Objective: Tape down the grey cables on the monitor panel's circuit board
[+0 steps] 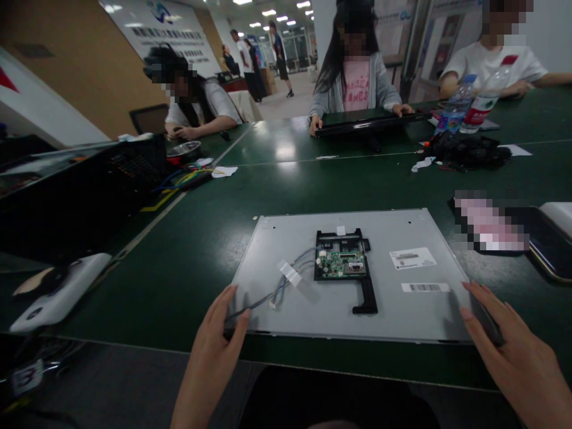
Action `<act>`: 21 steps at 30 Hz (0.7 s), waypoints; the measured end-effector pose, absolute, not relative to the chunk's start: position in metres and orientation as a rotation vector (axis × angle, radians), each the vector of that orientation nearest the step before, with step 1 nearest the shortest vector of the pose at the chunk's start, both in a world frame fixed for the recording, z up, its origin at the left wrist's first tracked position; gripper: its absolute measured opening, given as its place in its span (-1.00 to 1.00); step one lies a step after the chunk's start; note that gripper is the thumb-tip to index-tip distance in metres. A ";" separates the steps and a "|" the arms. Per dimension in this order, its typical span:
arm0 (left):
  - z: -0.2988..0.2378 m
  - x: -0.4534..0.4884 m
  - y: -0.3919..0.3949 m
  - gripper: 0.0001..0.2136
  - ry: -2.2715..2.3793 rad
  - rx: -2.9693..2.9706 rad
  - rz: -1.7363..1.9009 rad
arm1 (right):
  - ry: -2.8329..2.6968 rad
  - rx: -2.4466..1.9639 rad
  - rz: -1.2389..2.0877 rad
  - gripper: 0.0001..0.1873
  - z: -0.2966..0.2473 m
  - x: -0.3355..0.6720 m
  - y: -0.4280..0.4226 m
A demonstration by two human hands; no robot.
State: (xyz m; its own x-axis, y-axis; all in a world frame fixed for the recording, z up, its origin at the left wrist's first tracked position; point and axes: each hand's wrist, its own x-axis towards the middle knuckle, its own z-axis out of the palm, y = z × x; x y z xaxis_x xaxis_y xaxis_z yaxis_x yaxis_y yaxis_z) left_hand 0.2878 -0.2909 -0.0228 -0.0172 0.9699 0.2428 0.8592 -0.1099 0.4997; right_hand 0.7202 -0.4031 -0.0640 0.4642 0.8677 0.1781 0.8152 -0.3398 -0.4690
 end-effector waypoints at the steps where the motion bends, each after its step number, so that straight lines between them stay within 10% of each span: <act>1: -0.024 0.287 -0.291 -0.54 1.956 2.055 0.814 | -1.371 -2.239 0.191 -0.44 -0.064 0.720 -0.403; 21: -0.017 0.296 -0.286 -0.51 1.995 1.990 0.968 | -1.204 -2.143 0.438 -0.47 -0.066 0.727 -0.404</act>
